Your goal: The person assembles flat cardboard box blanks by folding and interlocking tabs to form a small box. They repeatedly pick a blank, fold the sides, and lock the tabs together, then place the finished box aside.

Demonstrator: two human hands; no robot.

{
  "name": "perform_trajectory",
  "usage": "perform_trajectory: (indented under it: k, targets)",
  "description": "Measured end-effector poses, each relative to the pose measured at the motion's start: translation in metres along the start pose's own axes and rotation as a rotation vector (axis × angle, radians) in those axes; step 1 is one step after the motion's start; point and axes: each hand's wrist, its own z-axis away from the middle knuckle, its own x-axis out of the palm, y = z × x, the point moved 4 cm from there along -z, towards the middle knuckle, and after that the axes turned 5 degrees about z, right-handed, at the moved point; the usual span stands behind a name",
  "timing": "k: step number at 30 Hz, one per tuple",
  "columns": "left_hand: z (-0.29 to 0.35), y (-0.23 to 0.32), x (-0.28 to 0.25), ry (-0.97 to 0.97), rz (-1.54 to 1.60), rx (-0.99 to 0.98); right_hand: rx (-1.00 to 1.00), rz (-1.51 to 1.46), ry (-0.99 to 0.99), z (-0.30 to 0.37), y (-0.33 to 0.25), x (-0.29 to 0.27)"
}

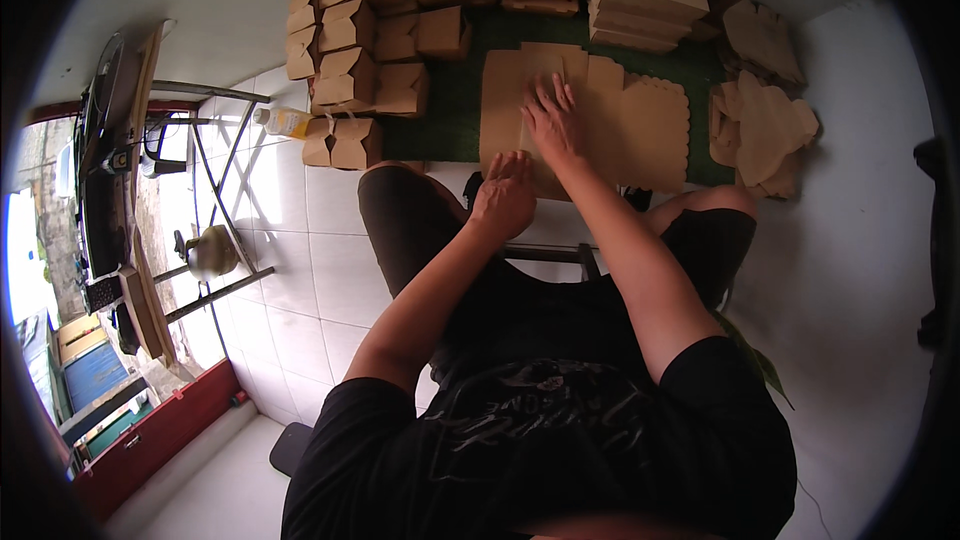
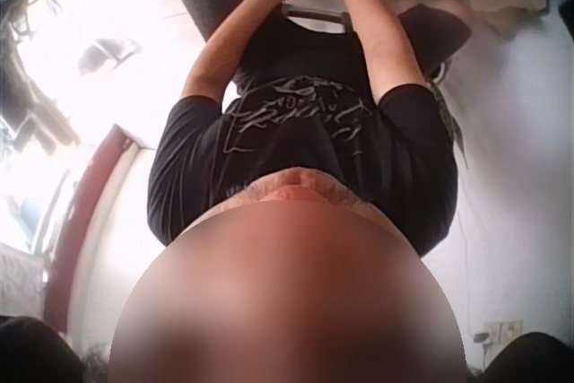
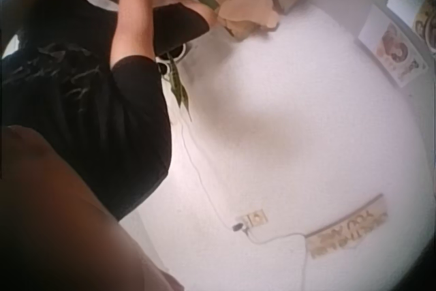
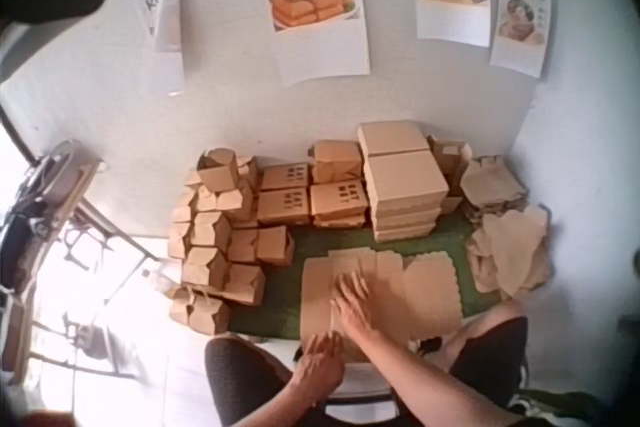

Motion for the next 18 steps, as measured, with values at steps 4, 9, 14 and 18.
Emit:
perform_trajectory:
  k: [4, 9, 14, 18]
  targets:
    - [-0.001, -0.004, 0.004, -0.021, 0.008, -0.006, -0.075, -0.011, -0.052, 0.026, -0.012, -0.008]
    - [-0.004, -0.004, 0.006, -0.039, -0.025, -0.007, -0.053, -0.096, -0.047, 0.042, -0.022, -0.018]
    - [-0.005, -0.001, 0.002, -0.04, -0.003, -0.027, 0.021, -0.015, -0.087, 0.002, -0.011, -0.011]
    - [-0.004, -0.002, 0.005, -0.044, -0.012, -0.021, 0.076, 0.032, -0.11, -0.027, 0.0, -0.004]
